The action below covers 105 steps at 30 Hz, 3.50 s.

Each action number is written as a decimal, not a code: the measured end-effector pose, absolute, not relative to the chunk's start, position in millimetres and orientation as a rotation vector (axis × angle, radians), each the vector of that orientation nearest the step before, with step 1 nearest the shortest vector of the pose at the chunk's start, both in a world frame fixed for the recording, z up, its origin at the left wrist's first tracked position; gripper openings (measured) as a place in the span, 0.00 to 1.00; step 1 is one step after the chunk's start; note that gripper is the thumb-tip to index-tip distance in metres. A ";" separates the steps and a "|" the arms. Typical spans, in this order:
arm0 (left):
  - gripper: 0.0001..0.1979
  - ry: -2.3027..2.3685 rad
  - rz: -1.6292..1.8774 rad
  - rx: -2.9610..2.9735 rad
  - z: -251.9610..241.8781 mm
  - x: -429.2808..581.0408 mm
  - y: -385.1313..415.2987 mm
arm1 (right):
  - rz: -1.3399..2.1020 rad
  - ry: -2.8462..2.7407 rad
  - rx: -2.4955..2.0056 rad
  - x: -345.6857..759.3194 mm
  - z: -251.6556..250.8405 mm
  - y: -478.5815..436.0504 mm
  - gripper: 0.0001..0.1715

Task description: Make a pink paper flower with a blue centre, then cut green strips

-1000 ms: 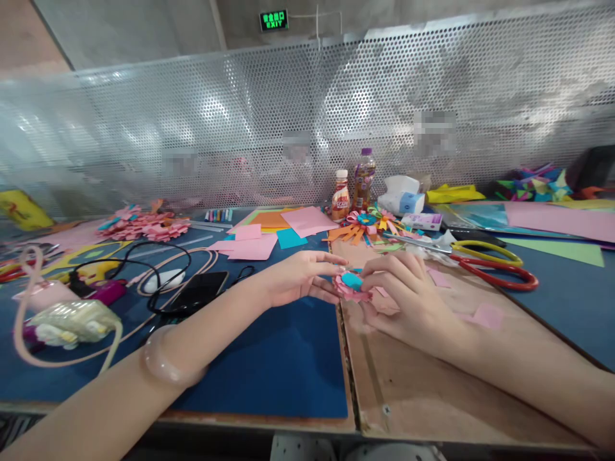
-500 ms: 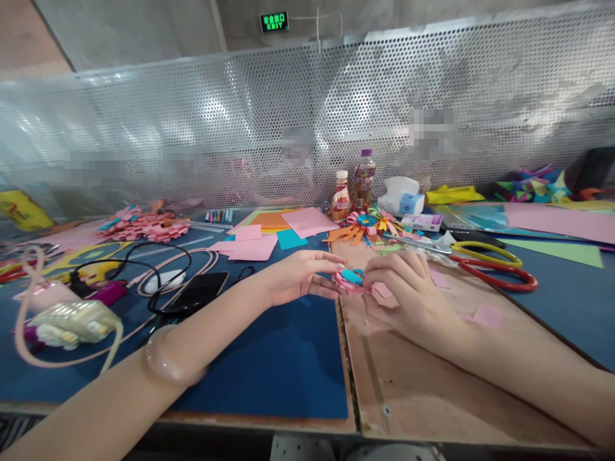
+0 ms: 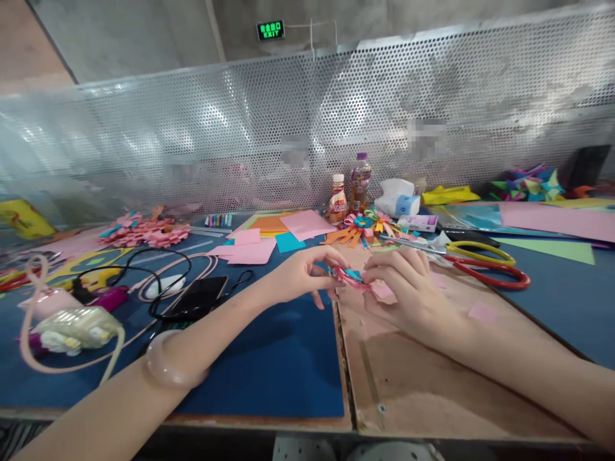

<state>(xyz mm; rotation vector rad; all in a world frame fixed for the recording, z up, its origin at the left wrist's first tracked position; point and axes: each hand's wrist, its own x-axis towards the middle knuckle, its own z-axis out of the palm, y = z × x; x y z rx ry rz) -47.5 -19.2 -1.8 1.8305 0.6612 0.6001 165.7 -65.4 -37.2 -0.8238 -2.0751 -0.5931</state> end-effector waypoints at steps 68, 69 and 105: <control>0.07 0.607 0.951 2.744 2.3 -47.1 -23.1 | -0.638 -2.149 -0.751 161.0 -33.8 -74.0 0.10; 0.07 0.607 0.973 2.749 2.4 -47.2 -23.2 | -0.642 -2.147 -0.753 161.0 -33.5 -74.0 0.10; 0.04 0.474 1.213 2.827 1.5 -45.1 -21.9 | -0.672 -2.132 -0.731 158.7 -31.2 -75.1 0.09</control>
